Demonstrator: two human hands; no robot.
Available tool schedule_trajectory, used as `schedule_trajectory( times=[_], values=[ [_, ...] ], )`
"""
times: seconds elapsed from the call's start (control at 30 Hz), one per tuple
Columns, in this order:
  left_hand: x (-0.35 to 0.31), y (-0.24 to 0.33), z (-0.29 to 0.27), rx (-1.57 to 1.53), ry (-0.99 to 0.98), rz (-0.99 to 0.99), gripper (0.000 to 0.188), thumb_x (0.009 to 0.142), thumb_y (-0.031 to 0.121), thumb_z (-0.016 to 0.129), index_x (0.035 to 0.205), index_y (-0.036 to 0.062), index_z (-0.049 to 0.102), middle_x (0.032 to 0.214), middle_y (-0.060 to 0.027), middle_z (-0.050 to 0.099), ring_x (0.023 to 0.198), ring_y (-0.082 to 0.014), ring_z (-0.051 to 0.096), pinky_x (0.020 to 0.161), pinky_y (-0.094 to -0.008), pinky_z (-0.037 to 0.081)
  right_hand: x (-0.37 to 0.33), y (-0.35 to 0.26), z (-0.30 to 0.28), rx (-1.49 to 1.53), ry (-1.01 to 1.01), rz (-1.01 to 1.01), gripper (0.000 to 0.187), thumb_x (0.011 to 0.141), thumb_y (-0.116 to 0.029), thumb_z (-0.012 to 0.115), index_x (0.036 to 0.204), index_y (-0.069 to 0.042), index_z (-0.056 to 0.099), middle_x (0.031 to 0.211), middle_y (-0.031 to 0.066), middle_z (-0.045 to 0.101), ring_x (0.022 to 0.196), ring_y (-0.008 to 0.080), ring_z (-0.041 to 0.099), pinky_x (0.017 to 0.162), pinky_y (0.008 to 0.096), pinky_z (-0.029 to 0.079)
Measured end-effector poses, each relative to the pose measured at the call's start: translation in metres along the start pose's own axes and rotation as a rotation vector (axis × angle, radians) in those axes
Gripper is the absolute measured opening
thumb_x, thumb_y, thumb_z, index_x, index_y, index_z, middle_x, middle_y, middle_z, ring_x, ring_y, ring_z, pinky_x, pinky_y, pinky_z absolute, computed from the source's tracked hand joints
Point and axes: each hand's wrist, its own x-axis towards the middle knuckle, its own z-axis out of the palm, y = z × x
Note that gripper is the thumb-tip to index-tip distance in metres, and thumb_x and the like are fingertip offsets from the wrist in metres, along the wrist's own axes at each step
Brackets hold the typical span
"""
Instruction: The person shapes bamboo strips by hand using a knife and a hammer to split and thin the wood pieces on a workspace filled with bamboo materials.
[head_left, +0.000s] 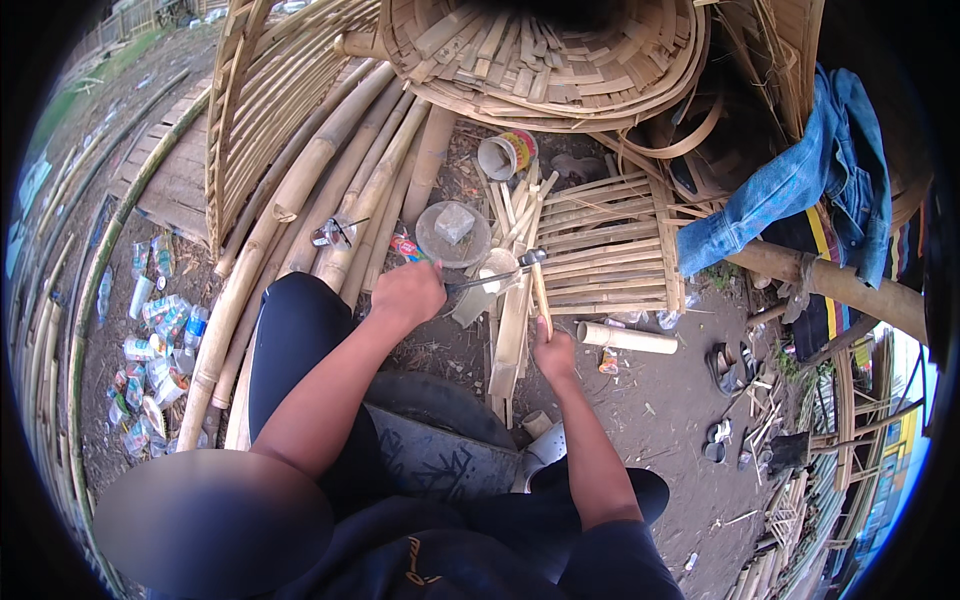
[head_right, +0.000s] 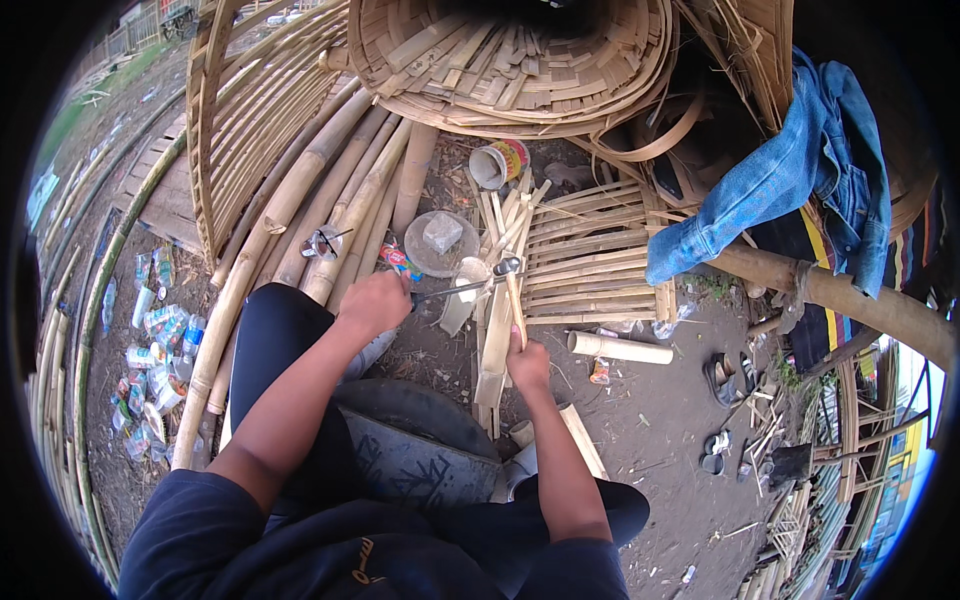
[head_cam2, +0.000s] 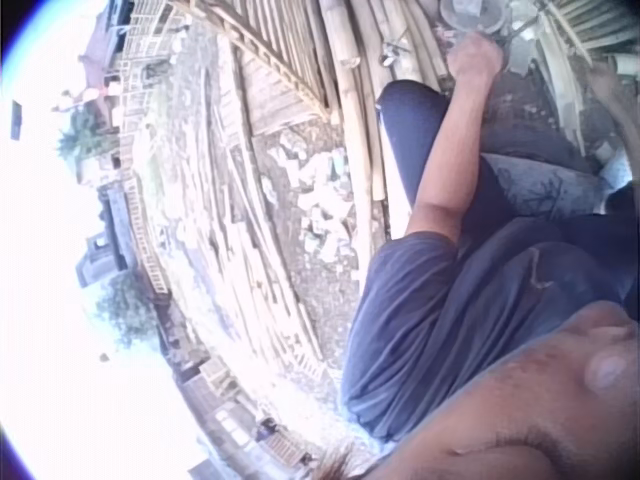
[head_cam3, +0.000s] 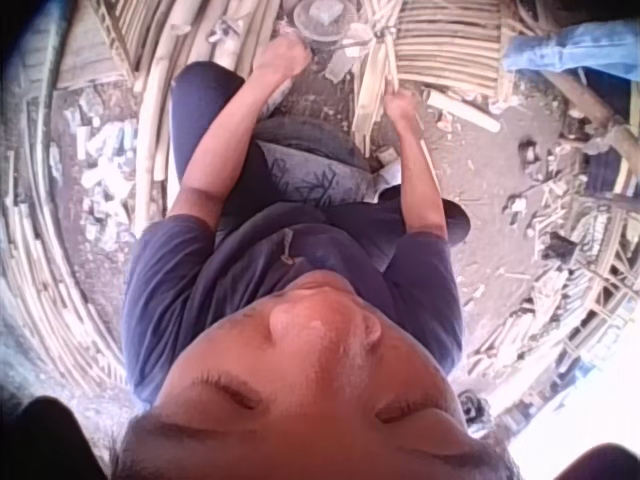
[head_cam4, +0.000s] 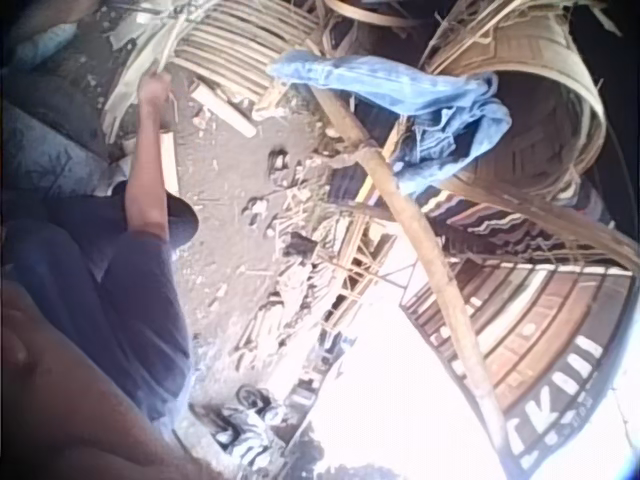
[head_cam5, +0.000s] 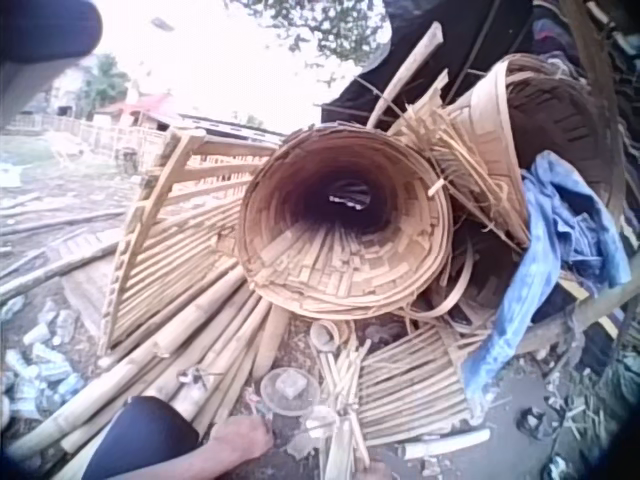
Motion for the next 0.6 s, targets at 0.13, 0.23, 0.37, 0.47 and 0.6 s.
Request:
schedule_trajectory(
  times=[0.13,0.23,0.37,0.47,0.6],
  values=[
    [0.004,-0.008,0.026,0.022,-0.004,-0.029,0.045,0.097,0.032,0.035,0.089,0.0012,0.067,0.090,-0.0221,0.067,0.088,-0.0368,0.066,0.081,-0.0469,0.051,0.001,-0.022,-0.009,0.035,0.014,0.099,0.059,0.093,-0.050,0.049,0.077,0.005,0.065,0.066,0.0272,0.059,0.064,0.0436,0.059,0.063,0.0474,0.047],
    [0.012,-0.009,0.020,0.006,0.028,-0.029,0.043,0.097,0.030,0.035,0.088,0.0019,0.066,0.089,-0.0211,0.068,0.087,-0.0360,0.066,0.080,-0.0467,0.052,-0.003,-0.044,-0.029,0.038,0.020,0.106,0.059,0.094,-0.050,0.048,0.077,0.004,0.065,0.062,0.0255,0.058,0.059,0.0404,0.058,0.061,0.0456,0.046],
    [0.018,-0.015,0.026,0.021,0.062,-0.048,0.044,0.096,0.031,0.035,0.086,0.0015,0.067,0.089,-0.0218,0.068,0.087,-0.0365,0.066,0.080,-0.0464,0.052,-0.012,-0.051,-0.035,0.086,0.012,0.116,0.060,0.094,-0.049,0.048,0.077,0.006,0.064,0.060,0.0244,0.057,0.057,0.0367,0.059,0.060,0.0435,0.046],
    [0.018,-0.004,0.032,-0.005,0.076,-0.035,0.045,0.096,0.031,0.035,0.085,0.0011,0.067,0.088,-0.0227,0.067,0.086,-0.0373,0.066,0.080,-0.0463,0.052,-0.013,-0.022,-0.033,-0.027,0.020,0.111,0.063,0.094,-0.052,0.048,0.069,0.006,0.058,0.055,0.0210,0.053,0.055,0.0309,0.055,0.060,0.0431,0.044],
    [0.026,-0.015,0.040,-0.025,0.112,-0.050,0.046,0.096,0.031,0.035,0.083,0.0002,0.067,0.087,-0.0239,0.067,0.085,-0.0389,0.066,0.081,-0.0468,0.052,-0.012,-0.072,-0.063,0.022,0.138,-0.101,0.060,0.095,-0.047,0.050,0.066,0.006,0.054,0.052,0.0166,0.047,0.051,0.0243,0.049,0.055,0.0418,0.041]
  ],
)
